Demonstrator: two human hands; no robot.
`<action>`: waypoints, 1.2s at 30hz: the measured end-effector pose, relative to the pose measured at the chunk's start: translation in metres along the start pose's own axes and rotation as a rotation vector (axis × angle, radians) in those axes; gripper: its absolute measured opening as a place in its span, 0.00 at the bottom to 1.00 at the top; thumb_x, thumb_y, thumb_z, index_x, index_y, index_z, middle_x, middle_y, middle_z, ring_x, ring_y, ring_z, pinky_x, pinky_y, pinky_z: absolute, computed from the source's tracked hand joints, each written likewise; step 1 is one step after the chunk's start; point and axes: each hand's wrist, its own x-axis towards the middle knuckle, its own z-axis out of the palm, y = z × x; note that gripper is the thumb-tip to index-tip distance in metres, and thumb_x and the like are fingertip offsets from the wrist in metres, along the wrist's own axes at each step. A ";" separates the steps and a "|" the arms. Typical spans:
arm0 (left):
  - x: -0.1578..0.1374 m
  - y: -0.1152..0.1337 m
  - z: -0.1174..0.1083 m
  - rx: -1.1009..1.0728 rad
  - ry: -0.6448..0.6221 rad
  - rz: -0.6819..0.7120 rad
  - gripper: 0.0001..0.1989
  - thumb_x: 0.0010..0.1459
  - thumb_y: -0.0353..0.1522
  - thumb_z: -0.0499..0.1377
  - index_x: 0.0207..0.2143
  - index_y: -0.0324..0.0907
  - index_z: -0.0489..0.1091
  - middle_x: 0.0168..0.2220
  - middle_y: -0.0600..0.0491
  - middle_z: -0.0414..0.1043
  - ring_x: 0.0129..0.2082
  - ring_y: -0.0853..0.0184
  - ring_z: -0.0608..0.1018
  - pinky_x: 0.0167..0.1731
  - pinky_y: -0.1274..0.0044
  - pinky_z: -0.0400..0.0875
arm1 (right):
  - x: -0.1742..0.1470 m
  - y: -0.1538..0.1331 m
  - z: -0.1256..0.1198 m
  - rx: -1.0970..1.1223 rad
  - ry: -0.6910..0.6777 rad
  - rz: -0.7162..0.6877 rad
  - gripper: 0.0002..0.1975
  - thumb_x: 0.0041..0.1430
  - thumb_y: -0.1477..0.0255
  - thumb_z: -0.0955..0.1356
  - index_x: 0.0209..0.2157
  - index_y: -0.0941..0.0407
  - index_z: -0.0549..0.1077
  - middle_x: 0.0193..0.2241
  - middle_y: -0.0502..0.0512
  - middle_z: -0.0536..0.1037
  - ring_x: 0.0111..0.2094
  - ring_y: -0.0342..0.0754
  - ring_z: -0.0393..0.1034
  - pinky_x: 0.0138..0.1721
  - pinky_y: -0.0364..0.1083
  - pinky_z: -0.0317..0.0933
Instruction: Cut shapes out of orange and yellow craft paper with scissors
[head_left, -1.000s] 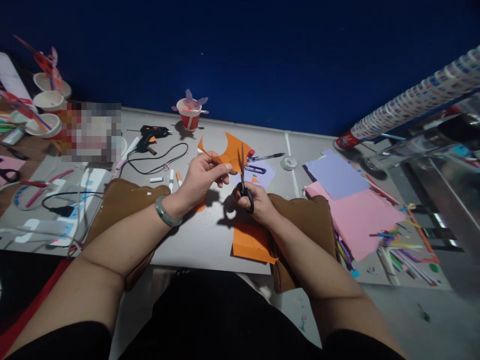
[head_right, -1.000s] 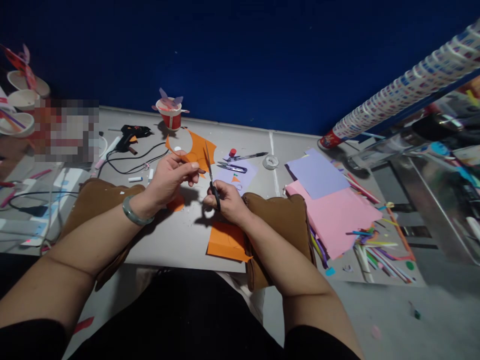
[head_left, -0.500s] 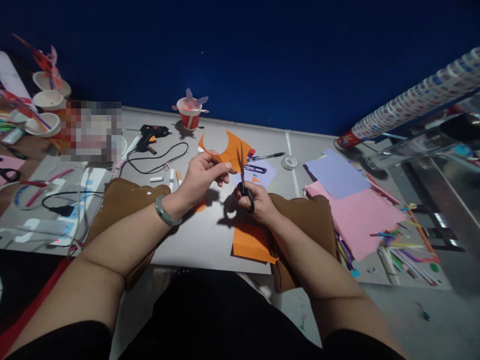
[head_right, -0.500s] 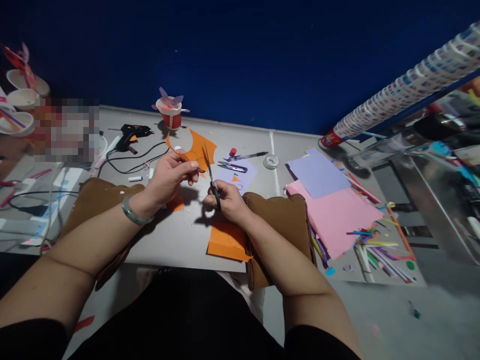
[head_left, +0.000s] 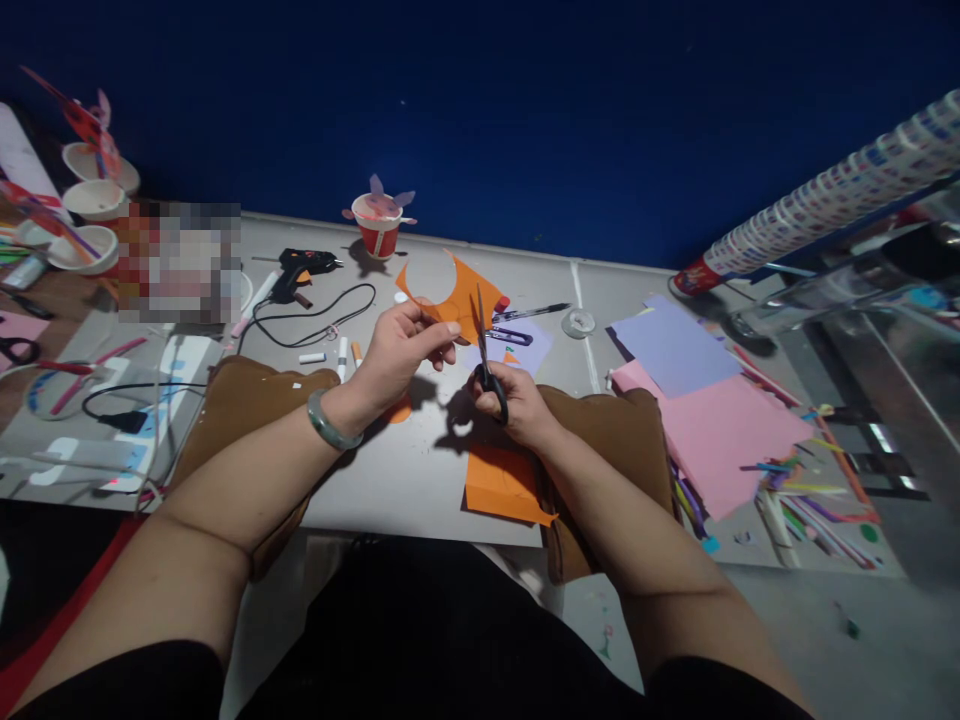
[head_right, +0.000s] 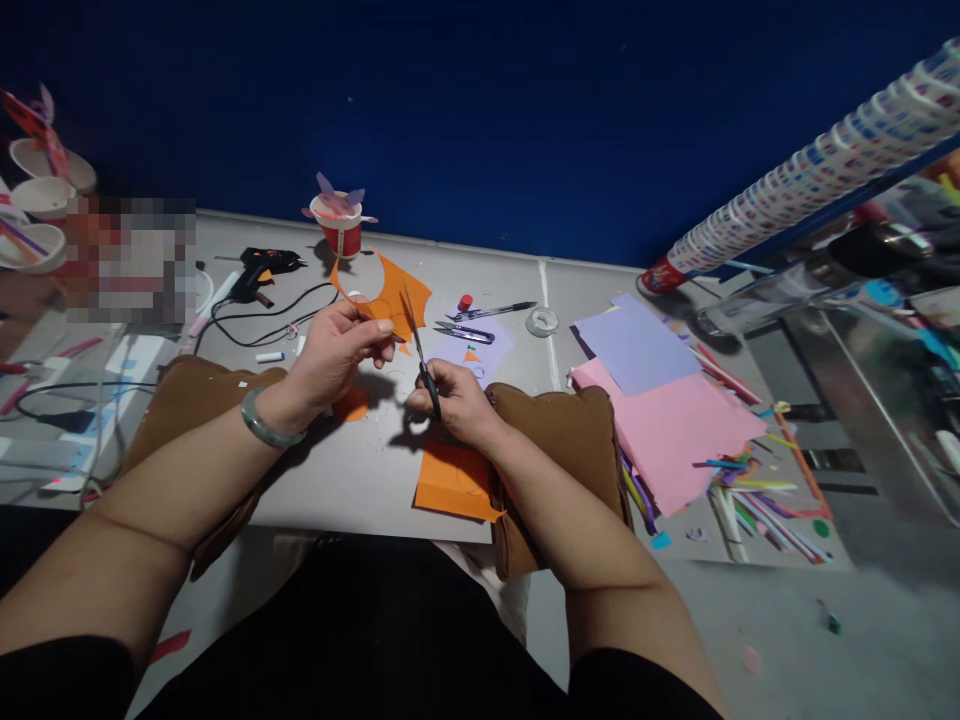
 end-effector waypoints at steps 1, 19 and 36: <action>0.000 0.000 0.000 0.001 0.000 0.001 0.13 0.49 0.34 0.68 0.30 0.40 0.66 0.19 0.57 0.72 0.19 0.74 0.74 0.18 0.83 0.65 | 0.000 0.000 0.000 0.000 -0.002 0.004 0.30 0.40 0.45 0.76 0.23 0.56 0.65 0.20 0.46 0.64 0.22 0.39 0.55 0.24 0.42 0.52; 0.001 0.002 -0.002 0.004 -0.005 0.024 0.14 0.51 0.35 0.68 0.27 0.41 0.64 0.18 0.56 0.73 0.18 0.74 0.73 0.19 0.83 0.66 | 0.000 0.001 0.000 -0.014 -0.006 0.006 0.30 0.41 0.44 0.76 0.22 0.56 0.65 0.20 0.46 0.64 0.23 0.40 0.56 0.25 0.42 0.53; 0.001 0.000 -0.003 0.099 -0.100 0.065 0.14 0.52 0.39 0.69 0.26 0.38 0.73 0.22 0.53 0.74 0.20 0.75 0.72 0.20 0.82 0.66 | 0.000 0.002 0.000 0.018 -0.029 0.012 0.30 0.41 0.44 0.76 0.23 0.56 0.65 0.20 0.46 0.65 0.23 0.40 0.57 0.24 0.42 0.54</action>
